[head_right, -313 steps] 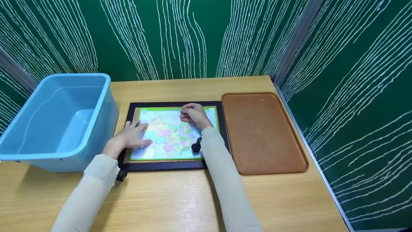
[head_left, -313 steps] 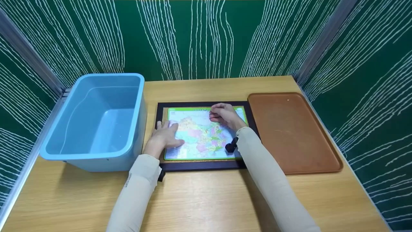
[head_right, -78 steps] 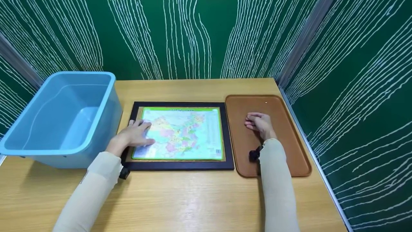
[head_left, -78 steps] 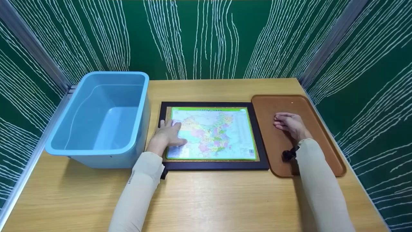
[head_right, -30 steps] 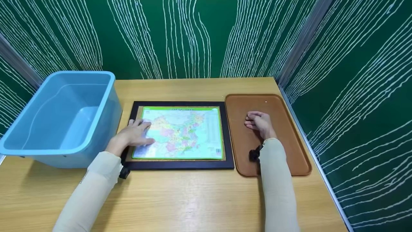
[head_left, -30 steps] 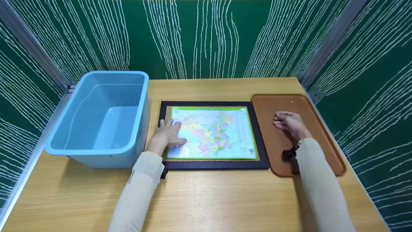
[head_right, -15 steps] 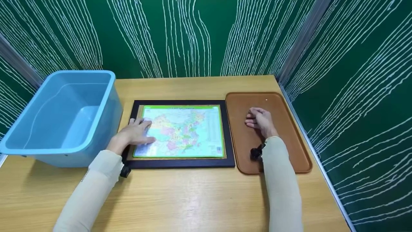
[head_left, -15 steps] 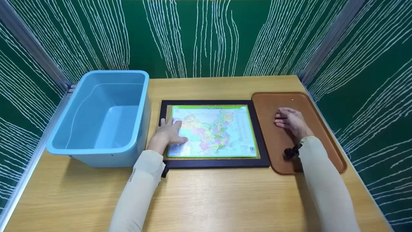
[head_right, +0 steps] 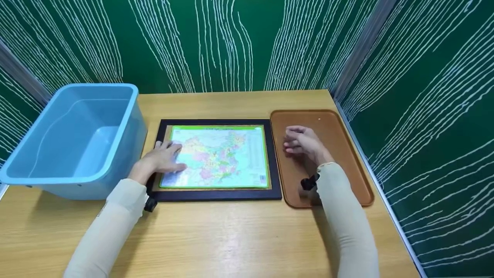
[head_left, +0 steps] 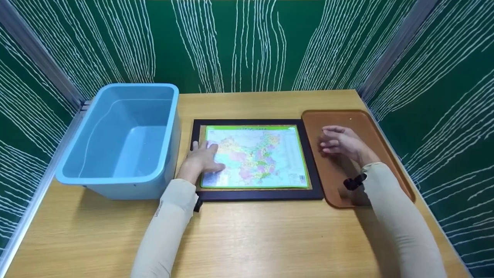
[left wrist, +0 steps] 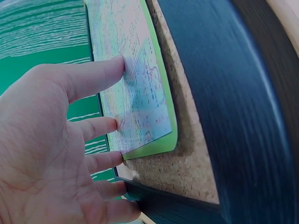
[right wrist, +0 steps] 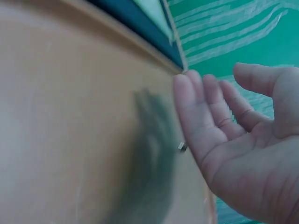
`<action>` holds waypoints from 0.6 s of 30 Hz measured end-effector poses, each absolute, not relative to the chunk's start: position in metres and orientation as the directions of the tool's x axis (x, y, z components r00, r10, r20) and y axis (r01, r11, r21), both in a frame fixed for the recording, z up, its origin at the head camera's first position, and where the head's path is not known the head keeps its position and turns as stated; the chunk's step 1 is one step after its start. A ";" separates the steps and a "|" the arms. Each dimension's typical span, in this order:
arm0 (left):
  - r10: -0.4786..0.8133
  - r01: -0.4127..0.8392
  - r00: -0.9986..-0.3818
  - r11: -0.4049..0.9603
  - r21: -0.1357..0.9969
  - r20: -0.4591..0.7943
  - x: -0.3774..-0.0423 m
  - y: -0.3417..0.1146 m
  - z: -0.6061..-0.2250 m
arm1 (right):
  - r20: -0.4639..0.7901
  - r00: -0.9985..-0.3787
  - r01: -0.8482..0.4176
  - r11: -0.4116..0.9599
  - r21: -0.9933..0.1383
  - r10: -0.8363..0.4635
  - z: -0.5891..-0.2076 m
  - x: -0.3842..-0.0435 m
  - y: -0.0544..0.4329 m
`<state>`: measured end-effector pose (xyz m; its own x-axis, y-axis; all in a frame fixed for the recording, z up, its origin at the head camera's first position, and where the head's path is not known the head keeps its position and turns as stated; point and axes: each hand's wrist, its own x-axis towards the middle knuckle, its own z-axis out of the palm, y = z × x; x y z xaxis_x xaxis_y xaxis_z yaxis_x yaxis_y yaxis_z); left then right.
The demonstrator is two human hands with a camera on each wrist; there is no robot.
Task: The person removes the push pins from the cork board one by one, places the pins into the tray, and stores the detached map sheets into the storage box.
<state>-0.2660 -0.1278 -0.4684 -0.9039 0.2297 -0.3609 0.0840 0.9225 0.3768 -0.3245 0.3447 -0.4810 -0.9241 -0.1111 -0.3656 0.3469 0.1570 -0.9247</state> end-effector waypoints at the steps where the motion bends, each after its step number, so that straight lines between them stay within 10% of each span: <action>1: 0.230 0.084 -0.904 0.922 0.377 -0.360 -0.266 -0.128 -0.469 | -0.368 -0.920 0.344 0.172 -0.923 -0.135 -0.478 -0.323 0.342; 18: 0.220 0.071 -0.895 0.929 0.364 -0.387 -0.269 -0.127 -0.472 | -0.409 -0.827 0.335 0.246 -0.910 -0.387 -0.461 -0.300 0.304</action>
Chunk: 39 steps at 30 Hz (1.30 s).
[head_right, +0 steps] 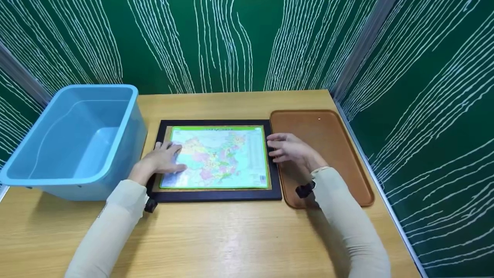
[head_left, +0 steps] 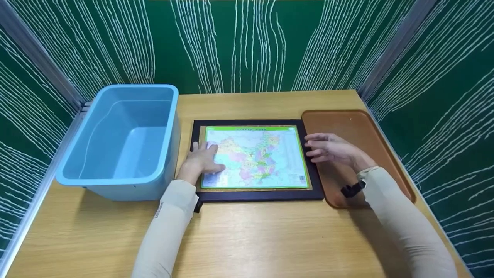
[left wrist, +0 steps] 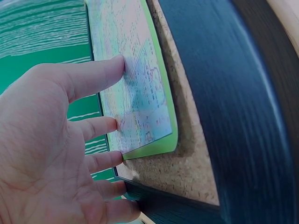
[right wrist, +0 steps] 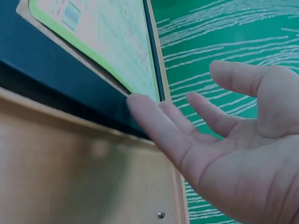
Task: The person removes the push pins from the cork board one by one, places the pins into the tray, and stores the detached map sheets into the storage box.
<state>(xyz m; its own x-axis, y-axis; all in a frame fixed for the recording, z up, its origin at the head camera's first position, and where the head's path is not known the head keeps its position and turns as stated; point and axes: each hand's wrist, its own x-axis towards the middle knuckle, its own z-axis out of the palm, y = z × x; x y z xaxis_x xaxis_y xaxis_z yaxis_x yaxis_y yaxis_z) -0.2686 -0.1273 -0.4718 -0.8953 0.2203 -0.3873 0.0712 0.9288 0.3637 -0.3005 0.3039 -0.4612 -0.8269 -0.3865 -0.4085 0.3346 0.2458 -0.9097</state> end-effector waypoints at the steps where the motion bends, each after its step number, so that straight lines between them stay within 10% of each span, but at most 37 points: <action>1: 0.220 0.070 -0.895 0.929 0.365 -0.388 -0.268 -0.127 -0.472 | -0.416 -0.821 0.337 0.258 -0.906 -0.390 -0.461 -0.300 0.303; 39: 0.221 0.077 -0.901 0.929 0.362 -0.374 -0.269 -0.127 -0.472 | -0.462 -0.808 0.425 0.182 -0.887 -0.365 -0.470 -0.297 0.298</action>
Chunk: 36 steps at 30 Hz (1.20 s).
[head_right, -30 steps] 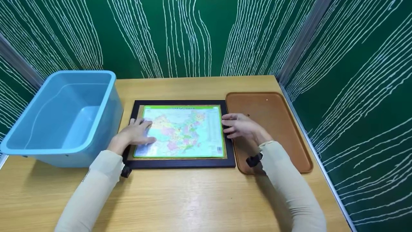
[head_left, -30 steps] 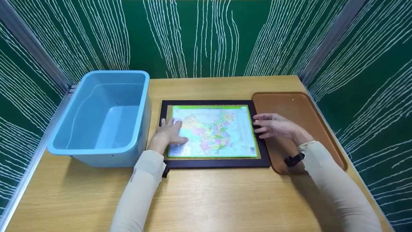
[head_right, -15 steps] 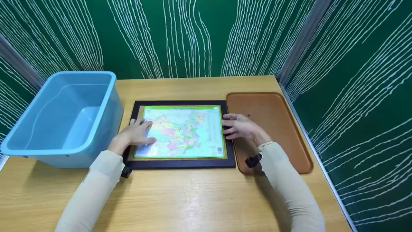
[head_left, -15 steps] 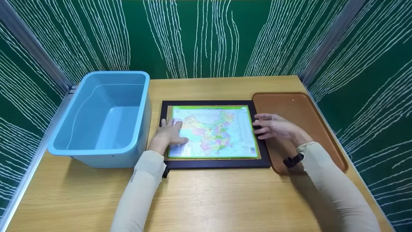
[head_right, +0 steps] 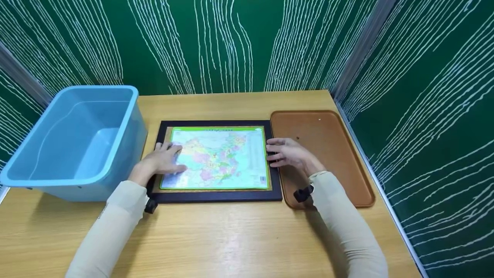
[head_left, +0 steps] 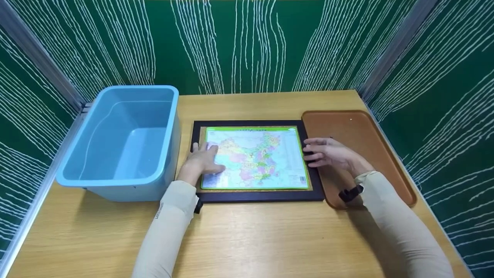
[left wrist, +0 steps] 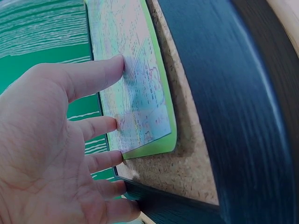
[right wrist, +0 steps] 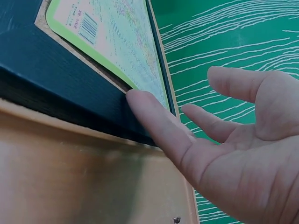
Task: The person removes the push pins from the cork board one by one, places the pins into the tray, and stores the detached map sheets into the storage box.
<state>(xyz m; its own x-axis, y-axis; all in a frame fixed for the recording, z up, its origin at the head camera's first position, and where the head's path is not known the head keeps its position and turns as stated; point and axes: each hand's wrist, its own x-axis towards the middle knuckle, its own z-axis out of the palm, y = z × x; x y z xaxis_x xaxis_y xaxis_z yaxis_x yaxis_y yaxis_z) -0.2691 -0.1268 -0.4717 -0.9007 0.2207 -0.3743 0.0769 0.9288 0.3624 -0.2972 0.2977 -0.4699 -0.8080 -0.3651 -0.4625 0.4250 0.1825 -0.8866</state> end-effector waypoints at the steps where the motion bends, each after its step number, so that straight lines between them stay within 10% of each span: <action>1: 0.221 0.077 -0.901 0.929 0.363 -0.374 -0.269 -0.127 -0.472 | -0.466 -0.807 0.431 0.177 -0.885 -0.363 -0.470 -0.297 0.298; 36: 0.215 0.068 -0.898 0.930 0.361 -0.383 -0.268 -0.127 -0.471 | -0.488 -0.815 0.455 0.174 -0.873 -0.314 -0.479 -0.298 0.291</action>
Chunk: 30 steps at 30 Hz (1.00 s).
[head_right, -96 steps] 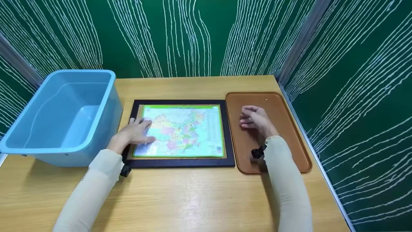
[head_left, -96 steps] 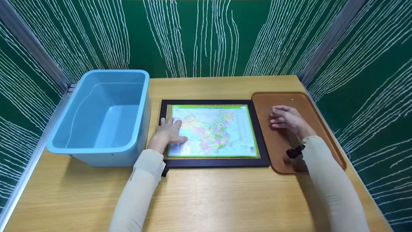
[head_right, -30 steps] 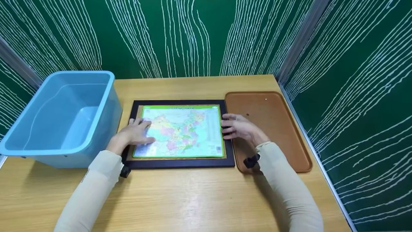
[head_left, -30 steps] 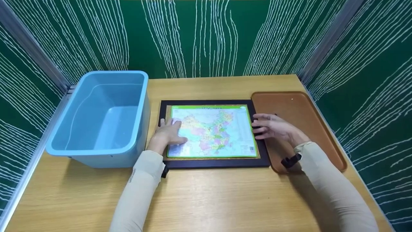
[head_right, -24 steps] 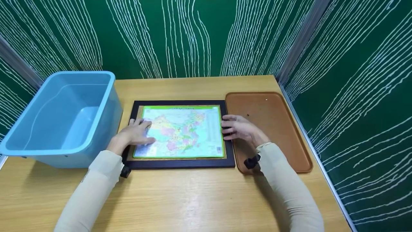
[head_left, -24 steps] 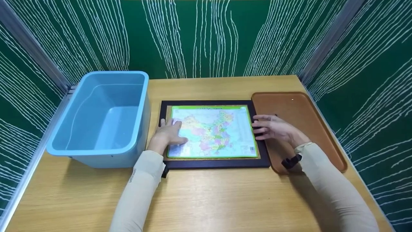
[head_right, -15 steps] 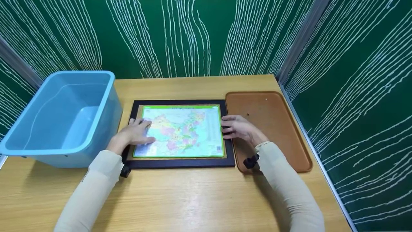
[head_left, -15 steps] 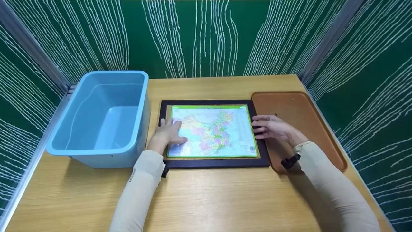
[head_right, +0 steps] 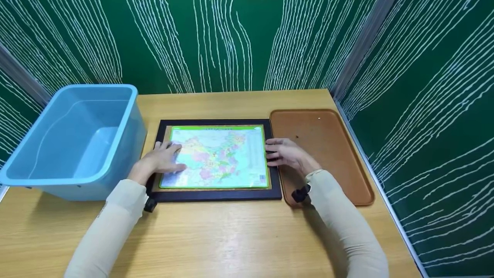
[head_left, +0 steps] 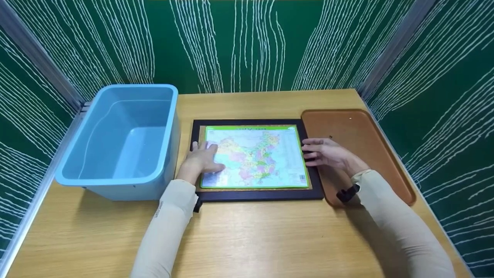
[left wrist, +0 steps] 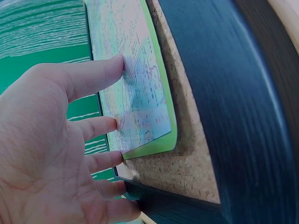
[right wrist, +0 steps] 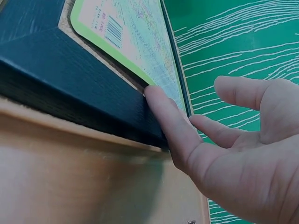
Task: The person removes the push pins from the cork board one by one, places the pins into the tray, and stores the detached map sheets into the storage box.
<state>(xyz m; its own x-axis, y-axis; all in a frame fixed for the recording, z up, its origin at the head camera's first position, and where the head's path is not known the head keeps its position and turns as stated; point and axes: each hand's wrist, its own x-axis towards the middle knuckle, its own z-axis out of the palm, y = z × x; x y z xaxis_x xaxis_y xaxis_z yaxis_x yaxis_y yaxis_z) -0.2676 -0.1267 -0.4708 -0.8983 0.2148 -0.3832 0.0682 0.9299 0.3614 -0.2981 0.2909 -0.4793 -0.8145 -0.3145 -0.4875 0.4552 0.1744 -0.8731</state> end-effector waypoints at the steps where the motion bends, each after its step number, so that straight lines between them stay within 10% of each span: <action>1: 0.215 0.070 -0.899 0.930 0.361 -0.381 -0.268 -0.127 -0.471 | -0.484 -0.816 0.453 0.172 -0.875 -0.315 -0.479 -0.298 0.291; 30: 0.216 0.091 -0.906 0.939 0.331 -0.365 -0.267 -0.127 -0.471 | -0.471 -0.780 0.454 0.146 -0.879 -0.413 -0.489 -0.303 0.278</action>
